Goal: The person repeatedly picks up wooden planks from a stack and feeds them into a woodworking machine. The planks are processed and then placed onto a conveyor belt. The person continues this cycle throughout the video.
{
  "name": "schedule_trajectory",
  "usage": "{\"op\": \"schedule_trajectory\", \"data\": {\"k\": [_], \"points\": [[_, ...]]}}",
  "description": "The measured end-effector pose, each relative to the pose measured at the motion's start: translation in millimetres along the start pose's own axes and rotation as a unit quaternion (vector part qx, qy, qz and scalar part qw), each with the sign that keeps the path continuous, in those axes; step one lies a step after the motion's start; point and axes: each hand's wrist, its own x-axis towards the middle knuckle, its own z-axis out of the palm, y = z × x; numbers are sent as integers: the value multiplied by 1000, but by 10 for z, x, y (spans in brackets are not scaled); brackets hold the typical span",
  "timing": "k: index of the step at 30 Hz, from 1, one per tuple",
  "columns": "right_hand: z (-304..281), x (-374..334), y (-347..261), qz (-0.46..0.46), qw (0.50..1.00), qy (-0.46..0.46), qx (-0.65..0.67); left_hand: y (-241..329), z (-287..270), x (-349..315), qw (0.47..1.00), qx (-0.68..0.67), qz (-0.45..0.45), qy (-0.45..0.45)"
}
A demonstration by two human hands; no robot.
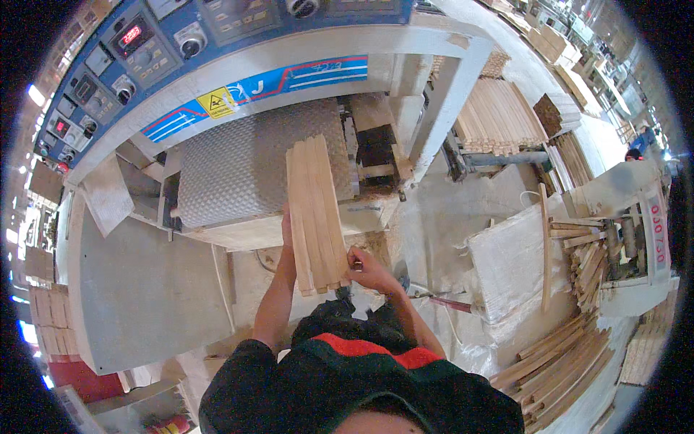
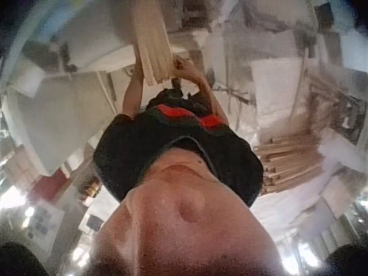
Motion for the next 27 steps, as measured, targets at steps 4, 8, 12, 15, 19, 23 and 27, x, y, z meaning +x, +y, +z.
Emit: {"op": "schedule_trajectory", "data": {"k": [4, 8, 12, 15, 19, 23, 27], "points": [[297, 221, 15, 130, 978, 125, 101, -117, -293, 135, 1000, -13, -17, 6], [479, 351, -127, 123, 929, 237, 256, -30, 47, 130, 987, -136, -84, 14], [468, 544, 8, 96, 976, 125, 150, 39, -45, 268, 986, -157, -57, -26], [462, 625, -46, 129, 978, 94, 138, 69, -90, 369, 997, -68, -1, -34], [406, 673, -60, 154, 936, 76, 307, 272, 176, 338, 985, -127, -114, -18], [291, 650, -144, 210, 748, -2, 629, 559, 407, 290, 977, -126, -170, -17], [304, 765, 67, 171, 862, -13, 477, 321, 91, 583, 960, -215, -173, -47]]}}
